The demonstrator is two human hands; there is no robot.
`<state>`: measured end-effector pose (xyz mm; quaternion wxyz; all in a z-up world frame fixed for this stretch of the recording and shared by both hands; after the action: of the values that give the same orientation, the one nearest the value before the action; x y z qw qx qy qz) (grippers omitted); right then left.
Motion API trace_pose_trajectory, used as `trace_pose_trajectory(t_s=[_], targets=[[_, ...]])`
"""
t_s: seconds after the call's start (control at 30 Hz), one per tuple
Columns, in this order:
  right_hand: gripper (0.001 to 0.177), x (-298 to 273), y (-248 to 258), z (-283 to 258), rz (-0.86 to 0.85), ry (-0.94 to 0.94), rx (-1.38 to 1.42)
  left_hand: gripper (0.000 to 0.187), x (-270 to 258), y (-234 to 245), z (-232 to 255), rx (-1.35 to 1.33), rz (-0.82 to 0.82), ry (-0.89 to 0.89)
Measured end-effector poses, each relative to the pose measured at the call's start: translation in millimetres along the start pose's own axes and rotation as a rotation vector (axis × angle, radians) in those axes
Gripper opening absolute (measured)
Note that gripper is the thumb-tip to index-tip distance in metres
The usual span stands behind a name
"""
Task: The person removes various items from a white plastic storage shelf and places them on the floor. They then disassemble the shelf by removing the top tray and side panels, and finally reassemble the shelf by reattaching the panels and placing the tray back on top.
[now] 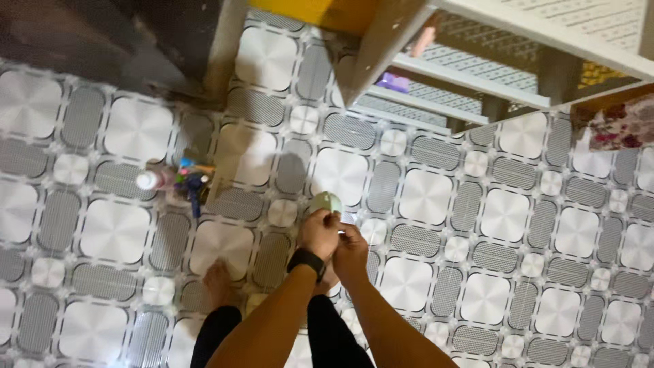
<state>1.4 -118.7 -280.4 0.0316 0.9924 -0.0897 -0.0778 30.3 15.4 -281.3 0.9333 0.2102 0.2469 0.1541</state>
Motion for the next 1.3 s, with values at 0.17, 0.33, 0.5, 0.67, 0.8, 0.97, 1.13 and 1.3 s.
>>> trace_pose_trajectory(t_s=[0.17, 0.33, 0.5, 0.67, 0.8, 0.97, 1.13, 1.3], targets=[[0.033, -64.9, -74.9, 50.8, -0.121, -0.326, -0.144, 0.026, -4.9, 79.6, -94.6, -0.008, 0.064, 0.014], [0.038, -133.5, -163.1, 82.6, -0.171, -0.371, -0.196, 0.025, -17.6, 170.8, -191.2, 0.132, 0.064, 0.093], [0.039, -194.7, -252.7, 119.3, -0.248, -0.461, -0.210, 0.024, -7.9, 235.0, -289.8, 0.304, 0.035, -0.002], [0.041, -239.1, -311.5, 148.7, -0.281, -0.591, -0.318, 0.027, 1.2, 290.9, -358.8, 0.445, -0.012, 0.092], [0.047, -242.0, -327.1, 188.5, -0.352, -0.737, -0.505, 0.025, 45.1, 303.7, -401.4, 0.452, 0.041, 0.077], [0.042, -207.9, -302.6, 249.2, -0.337, -0.587, -0.547, 0.025, 109.7, 273.0, -469.1, 0.580, 0.006, -0.048], [0.040, -194.0, -253.7, 298.4, -0.235, -0.710, -0.569, 0.027, 153.3, 257.3, -516.2, 0.536, -0.017, 0.095], [0.038, -181.5, -233.2, 334.1, -0.167, -0.684, -0.507, 0.023, 179.3, 249.1, -526.0, 0.510, 0.113, -0.029]])
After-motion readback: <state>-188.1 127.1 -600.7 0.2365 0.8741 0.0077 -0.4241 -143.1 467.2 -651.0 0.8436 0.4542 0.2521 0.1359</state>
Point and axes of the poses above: each hand's wrist, its own x-axis towards the middle knuckle, its own y-axis out of the back of the hand, z = x × y, the point moved 9 cm from there along x, towards the middle knuckle, and after that the axes turned 7 degrees about z, right-handed, at the moved point
